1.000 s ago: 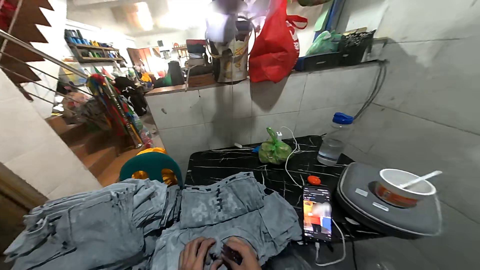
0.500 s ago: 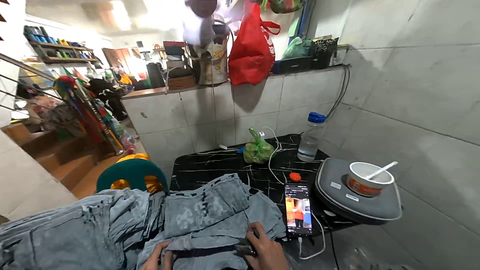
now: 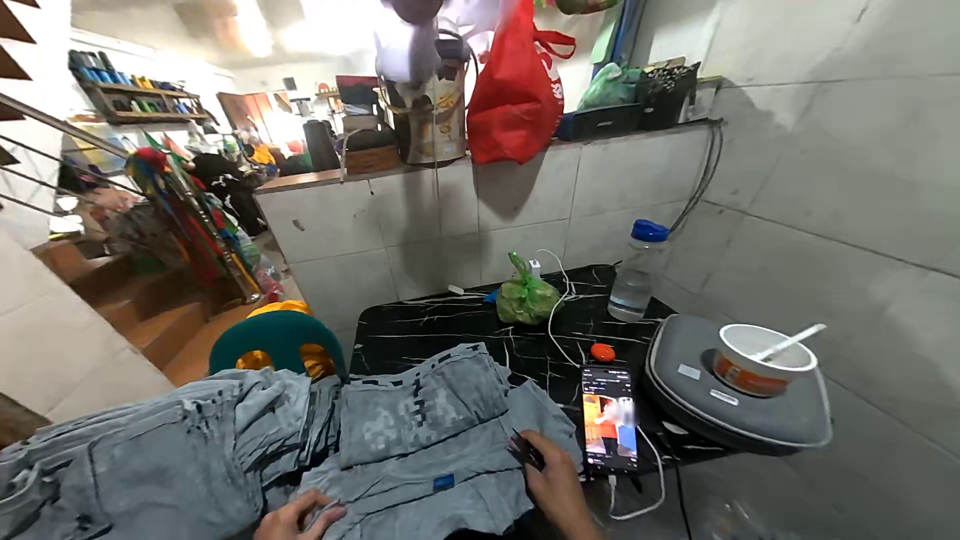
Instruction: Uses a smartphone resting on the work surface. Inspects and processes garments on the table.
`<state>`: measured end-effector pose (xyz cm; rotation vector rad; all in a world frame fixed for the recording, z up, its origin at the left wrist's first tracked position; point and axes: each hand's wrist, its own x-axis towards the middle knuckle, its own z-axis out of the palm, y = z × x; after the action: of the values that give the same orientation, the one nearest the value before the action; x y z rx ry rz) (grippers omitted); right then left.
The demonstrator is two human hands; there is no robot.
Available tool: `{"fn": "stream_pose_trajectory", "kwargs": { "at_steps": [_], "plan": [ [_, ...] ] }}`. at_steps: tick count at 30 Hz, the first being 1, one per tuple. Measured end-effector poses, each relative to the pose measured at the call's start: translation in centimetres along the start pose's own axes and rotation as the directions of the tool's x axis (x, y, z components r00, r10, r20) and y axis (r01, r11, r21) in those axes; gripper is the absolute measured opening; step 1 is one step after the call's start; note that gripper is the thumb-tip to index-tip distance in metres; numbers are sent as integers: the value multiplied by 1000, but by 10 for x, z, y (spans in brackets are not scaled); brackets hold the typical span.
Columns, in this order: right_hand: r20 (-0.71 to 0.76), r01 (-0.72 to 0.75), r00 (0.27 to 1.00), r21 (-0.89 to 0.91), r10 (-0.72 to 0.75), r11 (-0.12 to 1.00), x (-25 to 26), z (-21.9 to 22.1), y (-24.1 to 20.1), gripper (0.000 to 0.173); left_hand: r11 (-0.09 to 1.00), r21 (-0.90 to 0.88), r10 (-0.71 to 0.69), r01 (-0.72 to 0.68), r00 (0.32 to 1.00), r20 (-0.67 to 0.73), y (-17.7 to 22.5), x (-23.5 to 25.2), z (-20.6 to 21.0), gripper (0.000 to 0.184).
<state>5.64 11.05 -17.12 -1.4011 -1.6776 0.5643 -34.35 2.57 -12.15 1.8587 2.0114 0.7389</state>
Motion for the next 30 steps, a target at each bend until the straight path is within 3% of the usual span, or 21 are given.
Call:
{"fn": "stream_pose_trajectory", "kwargs": {
  "at_steps": [3,6,8,10,12,15,17,21,23,25,27,30],
  "plan": [
    [-41,-27,999,41,29,999,4,6,9,26,997,65,51,-42,986,-157,4,-3,9,34],
    [-102,-28,994,34,31,999,-2,9,6,30,985,100,166,-142,940,-299,48,-11,26,24],
    [-149,-13,989,-3,12,1000,-5,11,2,31,971,80,237,-226,954,-185,87,-19,56,21],
    [-201,17,979,-20,-20,1000,-7,11,-1,33,959,12,284,-285,958,34,123,-28,95,30],
    [-224,43,973,-21,-46,999,-10,4,-5,37,940,-134,331,-313,933,144,146,-34,132,43],
    [-235,81,969,-13,-81,997,-18,-13,-12,33,866,-431,277,-254,961,-8,157,-32,154,31],
    [-233,108,967,3,-104,994,-22,-21,-20,28,859,-462,182,-221,975,-128,164,-20,142,29],
    [-127,158,982,145,-140,977,-20,-10,-34,25,934,-179,269,-309,939,-214,164,20,137,37],
    [-54,129,991,206,-120,970,-13,5,-34,26,948,-178,249,-264,963,-103,162,33,146,22],
    [49,19,998,177,-28,984,-7,13,-32,38,956,-188,220,-224,975,-42,164,35,149,13],
    [151,-68,987,91,54,993,-4,14,-29,52,957,-195,207,-215,976,-59,164,33,147,14],
    [263,-62,963,25,53,998,-5,8,-23,52,946,-261,176,-191,981,-82,157,31,148,12]
  ]
}}
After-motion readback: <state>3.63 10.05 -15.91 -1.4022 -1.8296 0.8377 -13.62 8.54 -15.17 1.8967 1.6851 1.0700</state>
